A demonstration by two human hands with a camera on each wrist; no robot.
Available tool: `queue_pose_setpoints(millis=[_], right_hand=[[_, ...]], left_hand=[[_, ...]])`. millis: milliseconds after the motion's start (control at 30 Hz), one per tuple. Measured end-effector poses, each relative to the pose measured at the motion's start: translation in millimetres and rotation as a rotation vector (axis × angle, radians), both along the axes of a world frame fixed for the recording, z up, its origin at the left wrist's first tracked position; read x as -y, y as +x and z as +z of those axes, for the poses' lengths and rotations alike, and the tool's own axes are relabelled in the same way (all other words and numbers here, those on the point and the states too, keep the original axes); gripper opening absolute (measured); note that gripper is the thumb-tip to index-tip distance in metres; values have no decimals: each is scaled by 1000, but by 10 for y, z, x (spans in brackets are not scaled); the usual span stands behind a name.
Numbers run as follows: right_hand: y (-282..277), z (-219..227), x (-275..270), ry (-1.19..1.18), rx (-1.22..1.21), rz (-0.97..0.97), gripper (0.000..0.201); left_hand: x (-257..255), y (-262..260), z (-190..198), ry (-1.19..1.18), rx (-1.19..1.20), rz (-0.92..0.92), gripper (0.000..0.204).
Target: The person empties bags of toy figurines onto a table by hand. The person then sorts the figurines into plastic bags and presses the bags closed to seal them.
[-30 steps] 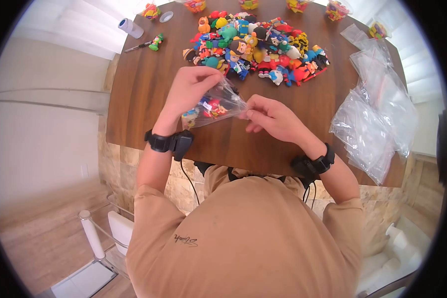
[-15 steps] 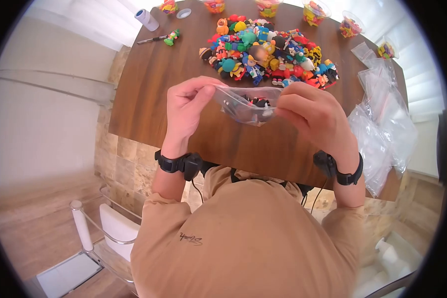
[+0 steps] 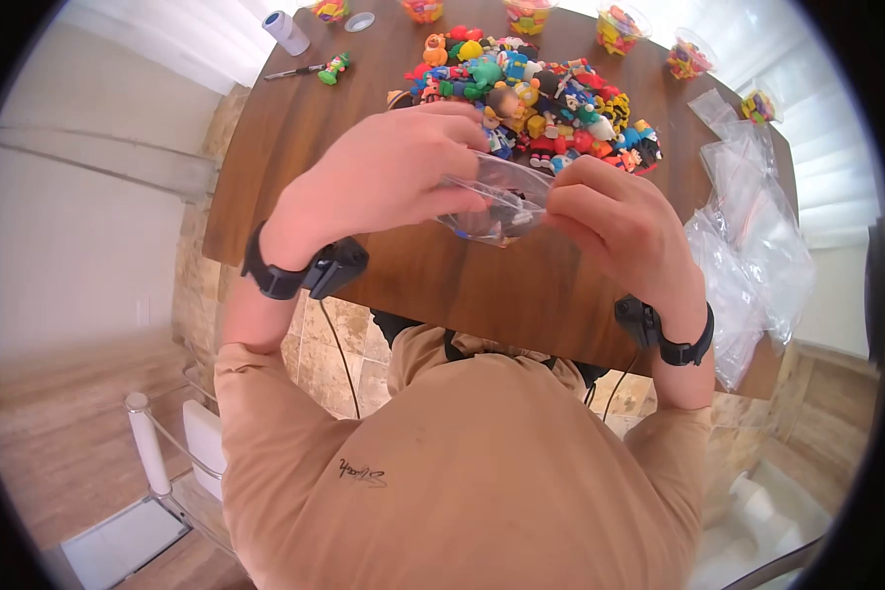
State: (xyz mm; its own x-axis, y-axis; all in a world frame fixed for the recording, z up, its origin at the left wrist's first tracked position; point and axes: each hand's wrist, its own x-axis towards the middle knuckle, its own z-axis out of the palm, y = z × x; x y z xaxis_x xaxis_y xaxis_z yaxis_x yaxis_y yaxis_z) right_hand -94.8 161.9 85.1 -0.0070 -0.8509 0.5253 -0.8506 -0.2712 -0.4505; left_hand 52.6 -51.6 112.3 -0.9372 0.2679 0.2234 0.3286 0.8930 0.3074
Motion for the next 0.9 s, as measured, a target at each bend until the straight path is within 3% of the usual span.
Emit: queue_pose_setpoints(millis=[67, 100, 267, 333, 467, 533, 733, 900], right_hand=[[-27, -10, -38, 16, -2, -25, 16], [-37, -9, -53, 26, -15, -24, 17], [-45, -35, -15, 20, 34, -54, 18], [-23, -78, 45, 25, 337, -123, 20], [-122, -232, 72, 98, 415, -211, 18], [-164, -268, 54, 163, 338, -242, 12], [-181, -308, 34, 170, 567, -217, 12], [-169, -404, 37, 150, 569, -252, 14]], left_hand=[[54, 45, 99, -38, 235, 139, 19], [72, 75, 105, -37, 238, 133, 19], [156, 195, 92, 15, 94, 164, 17], [149, 220, 85, 34, 79, 187, 16], [177, 265, 54, 35, 26, 197, 13], [175, 280, 44, 59, 40, 223, 12], [213, 317, 25, 134, 45, 326, 9], [213, 336, -37, 155, 7, 398, 12]])
